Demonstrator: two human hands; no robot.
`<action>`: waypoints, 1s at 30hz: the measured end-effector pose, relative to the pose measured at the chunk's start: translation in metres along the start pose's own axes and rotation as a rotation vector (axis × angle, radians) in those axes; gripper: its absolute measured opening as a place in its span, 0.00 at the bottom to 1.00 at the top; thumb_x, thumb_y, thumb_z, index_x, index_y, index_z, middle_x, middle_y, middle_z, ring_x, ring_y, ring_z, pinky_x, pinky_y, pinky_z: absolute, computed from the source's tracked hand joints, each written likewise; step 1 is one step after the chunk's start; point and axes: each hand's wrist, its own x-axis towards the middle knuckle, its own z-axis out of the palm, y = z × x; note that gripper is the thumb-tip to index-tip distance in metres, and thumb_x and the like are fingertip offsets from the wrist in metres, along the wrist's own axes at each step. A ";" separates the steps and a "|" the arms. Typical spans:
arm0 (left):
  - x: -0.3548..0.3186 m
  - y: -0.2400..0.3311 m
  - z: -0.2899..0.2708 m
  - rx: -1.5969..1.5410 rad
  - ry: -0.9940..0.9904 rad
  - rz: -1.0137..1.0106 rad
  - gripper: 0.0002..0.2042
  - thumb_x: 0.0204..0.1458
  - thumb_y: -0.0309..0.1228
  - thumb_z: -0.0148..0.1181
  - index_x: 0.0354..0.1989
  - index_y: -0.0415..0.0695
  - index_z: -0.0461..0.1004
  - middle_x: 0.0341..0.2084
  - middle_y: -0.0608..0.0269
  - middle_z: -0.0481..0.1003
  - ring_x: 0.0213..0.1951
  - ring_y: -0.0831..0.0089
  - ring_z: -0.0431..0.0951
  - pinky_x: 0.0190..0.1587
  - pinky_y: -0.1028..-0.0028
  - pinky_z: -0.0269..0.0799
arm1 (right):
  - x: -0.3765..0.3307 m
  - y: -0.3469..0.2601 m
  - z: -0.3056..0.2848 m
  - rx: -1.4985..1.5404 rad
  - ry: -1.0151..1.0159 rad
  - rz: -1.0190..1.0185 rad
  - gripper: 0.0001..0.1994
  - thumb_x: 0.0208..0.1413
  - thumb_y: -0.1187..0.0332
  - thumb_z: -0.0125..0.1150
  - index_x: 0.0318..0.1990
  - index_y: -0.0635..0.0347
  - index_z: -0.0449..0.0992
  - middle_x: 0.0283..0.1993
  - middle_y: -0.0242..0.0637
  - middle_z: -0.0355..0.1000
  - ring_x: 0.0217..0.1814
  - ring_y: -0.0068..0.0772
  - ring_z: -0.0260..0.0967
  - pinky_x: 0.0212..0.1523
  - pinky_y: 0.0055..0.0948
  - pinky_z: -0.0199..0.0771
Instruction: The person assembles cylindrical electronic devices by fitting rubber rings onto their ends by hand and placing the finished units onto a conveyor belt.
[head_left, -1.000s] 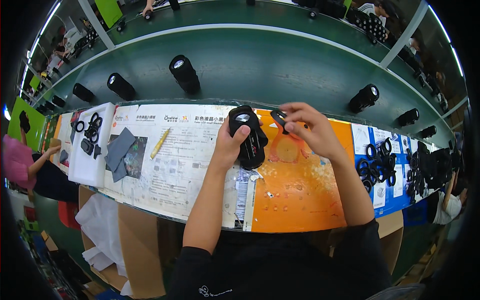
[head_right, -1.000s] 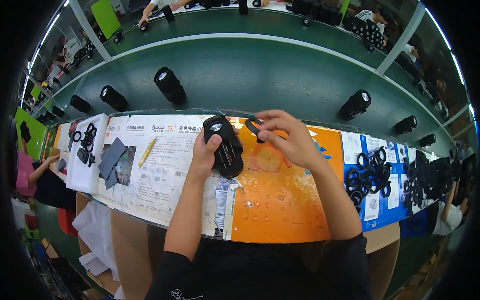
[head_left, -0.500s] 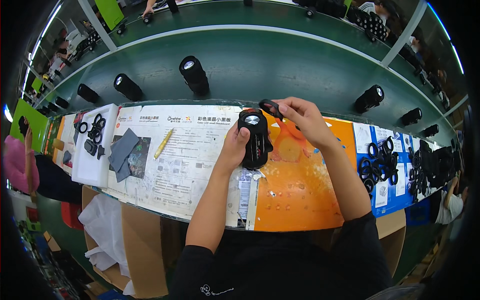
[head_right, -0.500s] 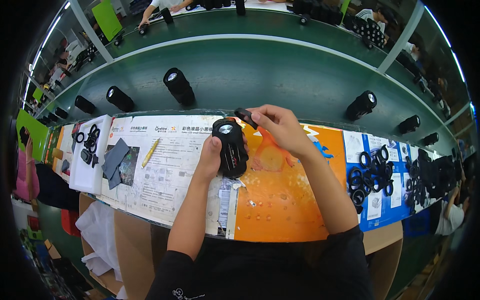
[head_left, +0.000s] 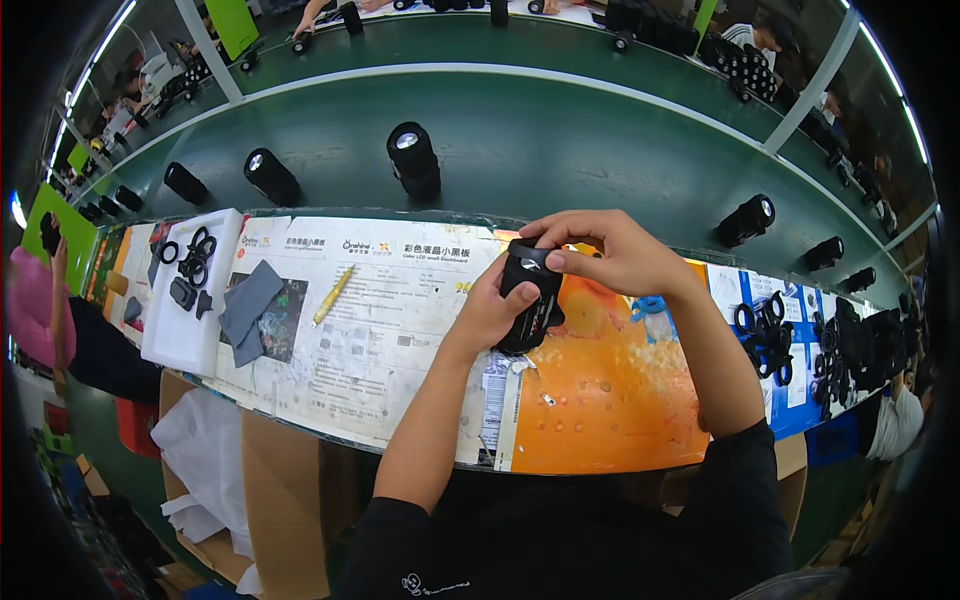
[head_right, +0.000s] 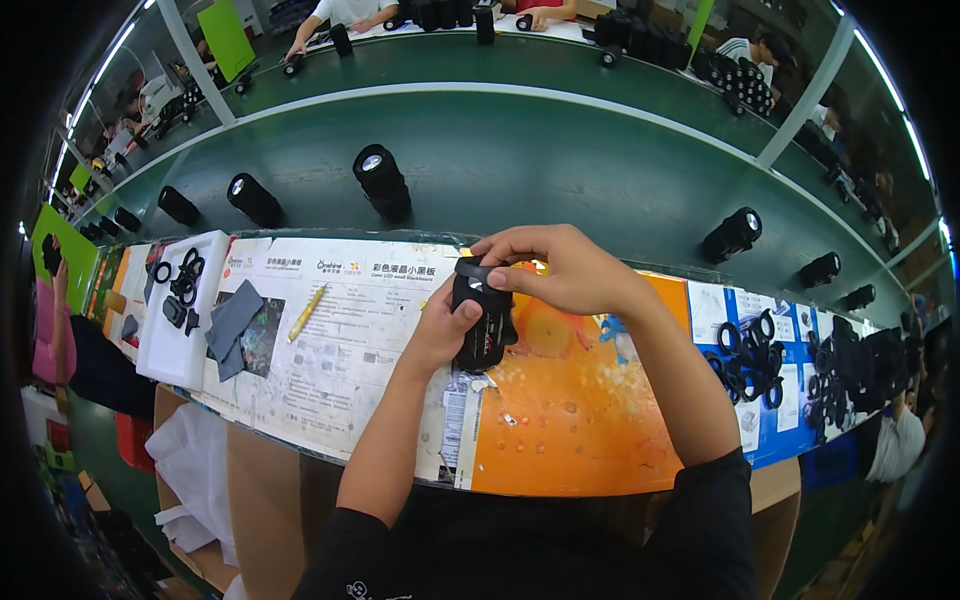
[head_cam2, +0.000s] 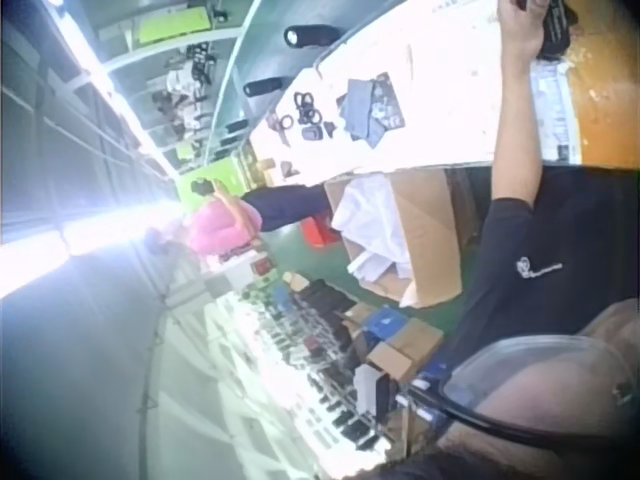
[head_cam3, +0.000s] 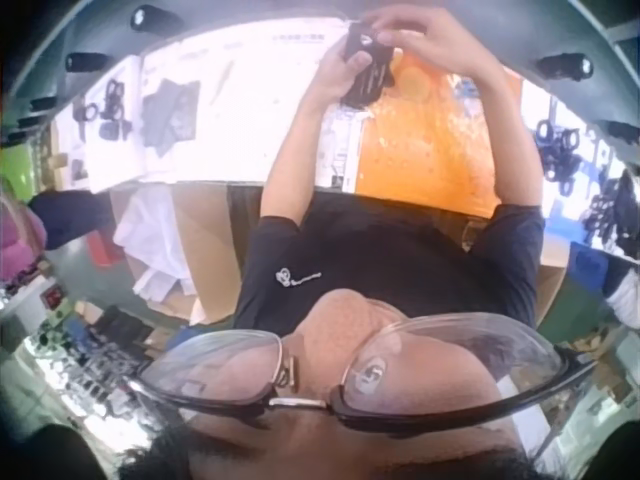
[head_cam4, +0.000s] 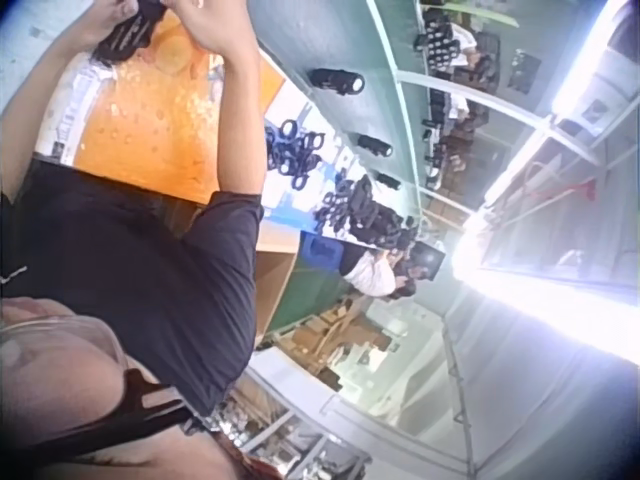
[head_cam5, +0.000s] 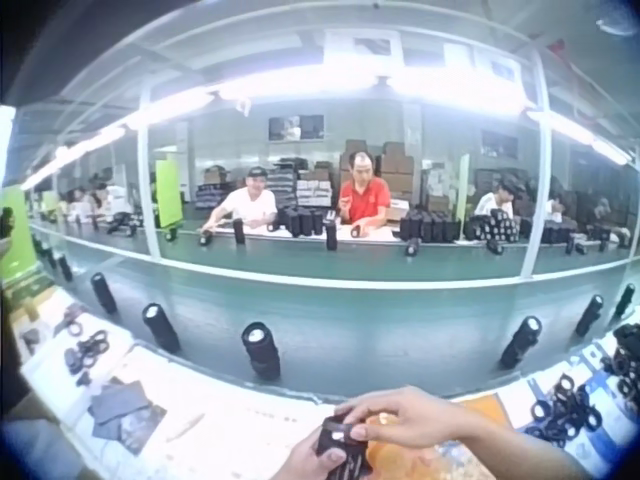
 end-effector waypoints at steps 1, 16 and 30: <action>0.000 0.001 0.002 0.012 -0.003 -0.007 0.51 0.53 0.70 0.72 0.71 0.38 0.68 0.53 0.57 0.82 0.52 0.68 0.86 0.56 0.69 0.85 | -0.002 0.001 -0.002 0.008 0.002 -0.016 0.10 0.68 0.66 0.71 0.49 0.64 0.87 0.66 0.45 0.82 0.64 0.39 0.80 0.69 0.41 0.77; 0.001 0.001 0.006 0.059 0.038 -0.016 0.44 0.54 0.57 0.79 0.71 0.40 0.70 0.50 0.57 0.81 0.48 0.71 0.84 0.51 0.72 0.83 | -0.013 -0.018 0.008 -0.269 0.038 -0.128 0.24 0.60 0.73 0.74 0.64 0.45 0.87 0.71 0.33 0.79 0.68 0.45 0.75 0.70 0.44 0.78; 0.000 0.010 0.011 0.141 0.040 0.019 0.37 0.57 0.49 0.78 0.68 0.41 0.71 0.53 0.57 0.81 0.52 0.70 0.83 0.57 0.68 0.80 | -0.003 -0.032 -0.015 -0.504 -0.098 -0.287 0.19 0.70 0.68 0.66 0.65 0.42 0.86 0.73 0.35 0.77 0.73 0.48 0.70 0.69 0.43 0.78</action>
